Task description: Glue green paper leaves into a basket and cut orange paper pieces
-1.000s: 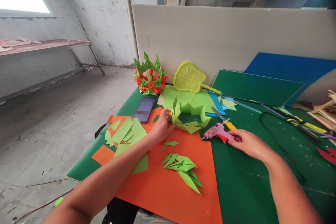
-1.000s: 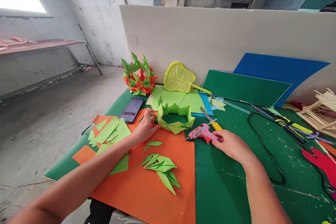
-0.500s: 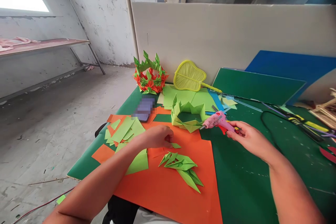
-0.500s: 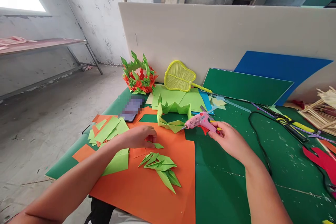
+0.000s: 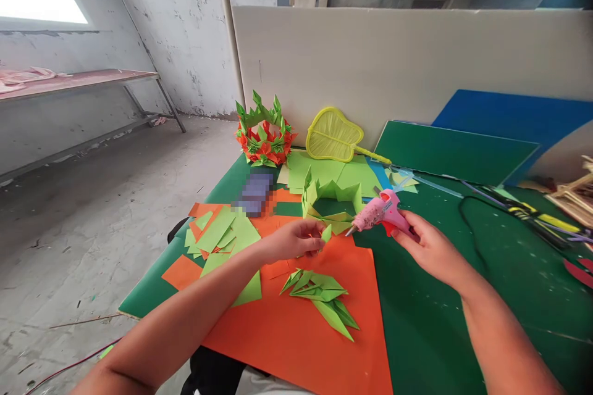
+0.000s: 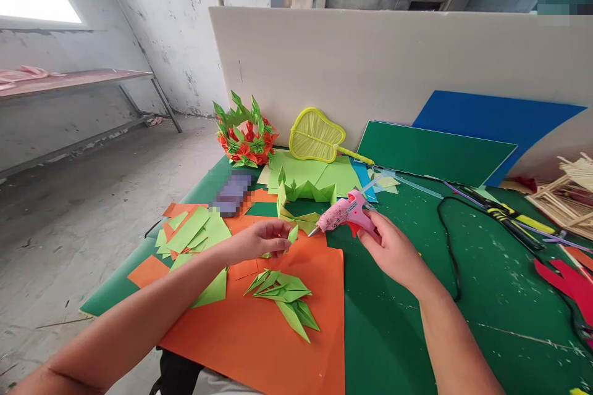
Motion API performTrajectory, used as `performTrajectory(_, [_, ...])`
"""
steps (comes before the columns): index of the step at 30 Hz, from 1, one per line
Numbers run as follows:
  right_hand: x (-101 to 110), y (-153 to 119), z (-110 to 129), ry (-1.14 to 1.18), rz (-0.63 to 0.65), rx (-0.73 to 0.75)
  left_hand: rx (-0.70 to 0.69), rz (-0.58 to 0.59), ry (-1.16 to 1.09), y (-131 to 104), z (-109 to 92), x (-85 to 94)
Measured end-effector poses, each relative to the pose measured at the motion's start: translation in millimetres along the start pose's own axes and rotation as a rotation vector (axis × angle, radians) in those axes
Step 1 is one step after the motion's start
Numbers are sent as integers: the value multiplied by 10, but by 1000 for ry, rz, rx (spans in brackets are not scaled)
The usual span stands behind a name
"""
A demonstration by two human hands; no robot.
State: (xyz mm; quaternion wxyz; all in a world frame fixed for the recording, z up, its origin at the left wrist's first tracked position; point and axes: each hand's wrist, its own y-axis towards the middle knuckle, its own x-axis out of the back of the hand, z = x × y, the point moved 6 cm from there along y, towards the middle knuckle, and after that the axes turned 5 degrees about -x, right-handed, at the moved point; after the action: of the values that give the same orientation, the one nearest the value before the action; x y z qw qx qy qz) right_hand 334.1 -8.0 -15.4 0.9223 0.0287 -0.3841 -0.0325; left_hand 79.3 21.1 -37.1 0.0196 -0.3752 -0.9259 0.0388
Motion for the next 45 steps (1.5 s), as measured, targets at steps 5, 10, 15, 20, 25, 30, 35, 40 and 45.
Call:
performTrajectory(5, [-73,-35,137,-140,-68,84,74,-125,-156,13,40,8])
performTrajectory(10, [-131,-50,263,-206,-178,125,96,-220,-108,-5,56,88])
performTrajectory(15, [-163,-65,361,-279,-211,187,87,-249,-27,-17,62,128])
performTrajectory(20, [-168,-69,397,-319,-244,234,101,-246,7,-22,60,122])
performTrajectory(25, [-176,-57,379,-343,-232,238,110,-246,-8,-30,46,114])
performTrajectory(30, [-157,-62,378,-351,-237,252,127,-246,-16,-30,55,119])
performTrajectory(35, [-137,-78,403,-316,-251,266,131,-251,-24,-34,46,116])
performTrajectory(40, [-135,-95,431,-313,-250,272,129,-251,-47,-38,39,108])
performTrajectory(45, [-125,-105,455,-307,-262,291,128,-240,-57,-30,50,105])
